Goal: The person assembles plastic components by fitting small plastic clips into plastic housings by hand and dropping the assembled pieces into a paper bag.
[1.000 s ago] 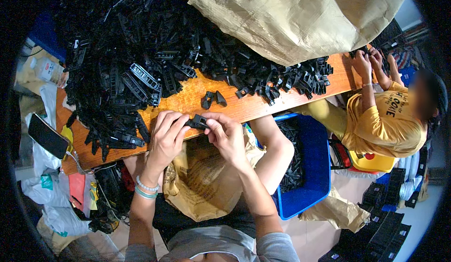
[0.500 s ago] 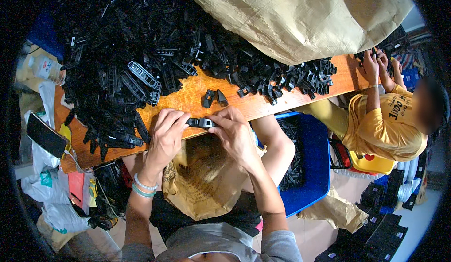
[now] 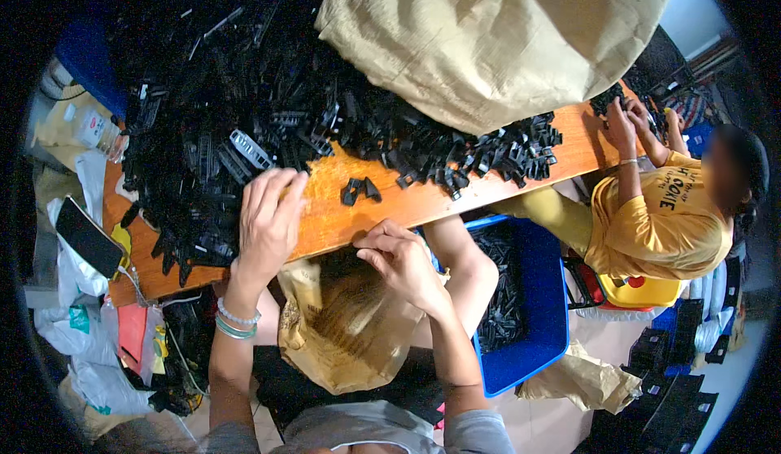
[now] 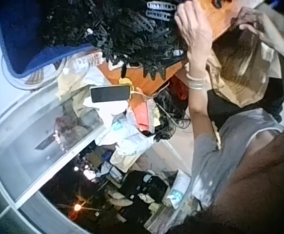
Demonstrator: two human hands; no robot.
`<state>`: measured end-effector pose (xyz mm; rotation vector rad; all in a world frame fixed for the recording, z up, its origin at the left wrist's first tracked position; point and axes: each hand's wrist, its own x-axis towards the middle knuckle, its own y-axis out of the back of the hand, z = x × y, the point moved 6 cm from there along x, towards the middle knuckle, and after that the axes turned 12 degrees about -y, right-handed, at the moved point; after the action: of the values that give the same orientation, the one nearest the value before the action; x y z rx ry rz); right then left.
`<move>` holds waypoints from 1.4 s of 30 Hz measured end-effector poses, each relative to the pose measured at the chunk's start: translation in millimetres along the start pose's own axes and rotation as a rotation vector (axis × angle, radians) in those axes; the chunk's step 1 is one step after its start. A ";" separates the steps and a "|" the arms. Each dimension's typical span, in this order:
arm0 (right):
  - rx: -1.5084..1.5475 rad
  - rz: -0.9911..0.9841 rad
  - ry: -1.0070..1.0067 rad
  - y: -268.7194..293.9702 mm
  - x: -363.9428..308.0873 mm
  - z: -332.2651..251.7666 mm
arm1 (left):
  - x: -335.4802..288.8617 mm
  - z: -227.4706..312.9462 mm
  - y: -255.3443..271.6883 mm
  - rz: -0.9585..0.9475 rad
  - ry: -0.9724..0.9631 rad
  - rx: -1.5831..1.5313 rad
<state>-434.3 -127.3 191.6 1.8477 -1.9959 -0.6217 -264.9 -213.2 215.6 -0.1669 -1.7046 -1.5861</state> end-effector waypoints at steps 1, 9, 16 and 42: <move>-0.007 0.010 0.010 0.5 6.5 2.9 | 6.4 -4.2 -0.9 -0.055 -0.019 0.173; -0.312 0.422 0.050 15.8 45.6 9.8 | 22.0 -25.2 -24.4 -0.233 -0.130 0.237; -0.270 0.357 0.138 0.8 50.0 11.3 | -9.7 19.5 -32.1 -0.076 -0.312 0.126; -0.240 0.564 0.519 20.1 59.3 14.0 | 8.1 23.7 -41.2 0.080 -0.083 -0.171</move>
<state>-463.9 -184.1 188.3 1.0802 -1.8521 -0.1754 -304.9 -204.0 190.2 -0.3864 -1.6031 -1.6845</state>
